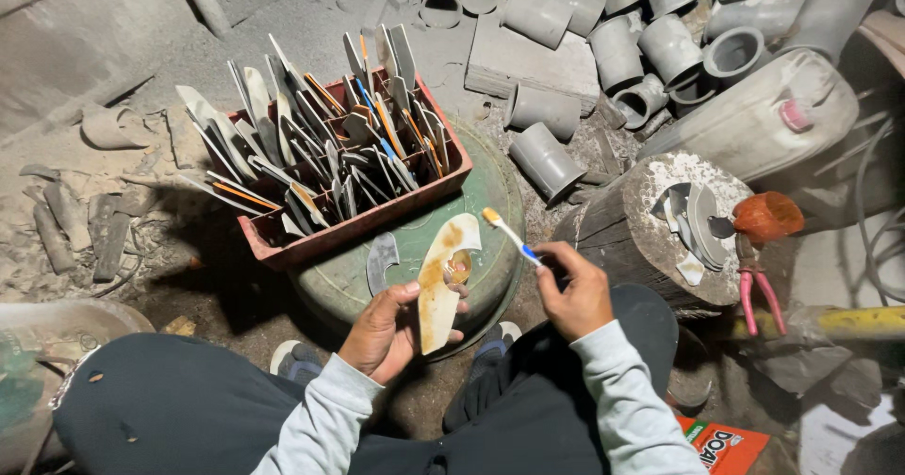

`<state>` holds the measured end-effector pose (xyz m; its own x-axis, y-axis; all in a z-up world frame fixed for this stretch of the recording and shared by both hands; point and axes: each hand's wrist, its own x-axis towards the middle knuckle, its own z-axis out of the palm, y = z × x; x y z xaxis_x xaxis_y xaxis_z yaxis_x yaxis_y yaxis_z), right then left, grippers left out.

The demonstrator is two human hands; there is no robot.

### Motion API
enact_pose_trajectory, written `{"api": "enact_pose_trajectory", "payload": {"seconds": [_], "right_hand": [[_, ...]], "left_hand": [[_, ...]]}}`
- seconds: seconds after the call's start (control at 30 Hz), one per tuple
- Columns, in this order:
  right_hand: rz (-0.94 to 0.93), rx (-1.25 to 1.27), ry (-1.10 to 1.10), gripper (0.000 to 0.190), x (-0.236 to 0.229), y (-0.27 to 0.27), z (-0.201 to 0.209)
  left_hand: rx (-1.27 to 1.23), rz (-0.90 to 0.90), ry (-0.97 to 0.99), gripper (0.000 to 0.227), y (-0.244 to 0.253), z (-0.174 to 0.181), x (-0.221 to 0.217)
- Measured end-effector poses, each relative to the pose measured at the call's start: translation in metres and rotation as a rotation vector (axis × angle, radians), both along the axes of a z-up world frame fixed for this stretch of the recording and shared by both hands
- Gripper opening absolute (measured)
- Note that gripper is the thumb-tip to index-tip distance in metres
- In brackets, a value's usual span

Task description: The person sits on the floor and repeatedly picks up small, curved ceramic pieces from a crate. Using a toothbrush, they apply a brownish liquid from a small container onto the surface of each piece before placing it back into the crate.

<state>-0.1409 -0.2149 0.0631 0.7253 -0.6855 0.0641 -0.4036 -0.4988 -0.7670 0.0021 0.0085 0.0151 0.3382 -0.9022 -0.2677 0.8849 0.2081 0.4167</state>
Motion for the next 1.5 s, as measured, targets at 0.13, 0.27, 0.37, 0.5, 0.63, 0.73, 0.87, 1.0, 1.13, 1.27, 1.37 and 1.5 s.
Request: {"api": "enact_pose_trajectory", "payload": {"seconds": [0.13,0.27,0.37,0.5,0.63,0.73,0.87,1.0,1.13,1.27,1.37,1.5], "right_hand": [[0.142,-0.111,-0.143,0.026,-0.007,-0.013,-0.008],[0.233,-0.101,-0.126,0.026,-0.016,-0.016,-0.005],[0.146,-0.043,-0.094,0.026,-0.018,-0.022,0.0],[0.178,-0.129,-0.195,0.025,-0.012,-0.003,-0.007],[0.249,-0.107,-0.257,0.023,-0.003,0.022,-0.019],[-0.028,0.052,0.031,0.025,-0.006,0.019,-0.014],[-0.012,-0.058,-0.023,0.022,-0.007,0.012,-0.006],[0.08,-0.062,-0.148,0.022,-0.007,0.015,-0.008],[-0.014,-0.064,-0.056,0.023,-0.002,0.014,-0.005],[0.2,-0.14,-0.229,0.023,-0.003,0.009,0.0],[0.14,-0.093,-0.11,0.023,0.003,0.003,0.006],[0.076,-0.068,-0.036,0.022,0.01,-0.006,0.009]], "left_hand": [[-0.013,-0.03,0.014,0.062,0.0,-0.001,0.001],[-0.029,0.029,-0.005,0.062,0.001,-0.001,0.005],[0.013,0.02,0.027,0.063,-0.001,-0.004,0.003],[-0.006,-0.023,0.004,0.06,-0.01,-0.002,-0.003],[0.016,0.027,0.029,0.056,-0.005,-0.003,-0.009],[-0.001,0.05,0.032,0.054,-0.004,-0.002,-0.007],[-0.007,0.06,0.012,0.056,-0.005,-0.003,-0.006],[-0.026,0.051,0.02,0.058,-0.008,-0.002,-0.007],[-0.014,0.067,0.027,0.06,-0.005,-0.001,-0.003],[-0.033,0.042,0.024,0.061,-0.006,-0.004,-0.008],[-0.037,-0.002,0.056,0.062,-0.003,-0.007,-0.009],[-0.052,-0.006,0.052,0.061,-0.002,-0.011,-0.007]]}}
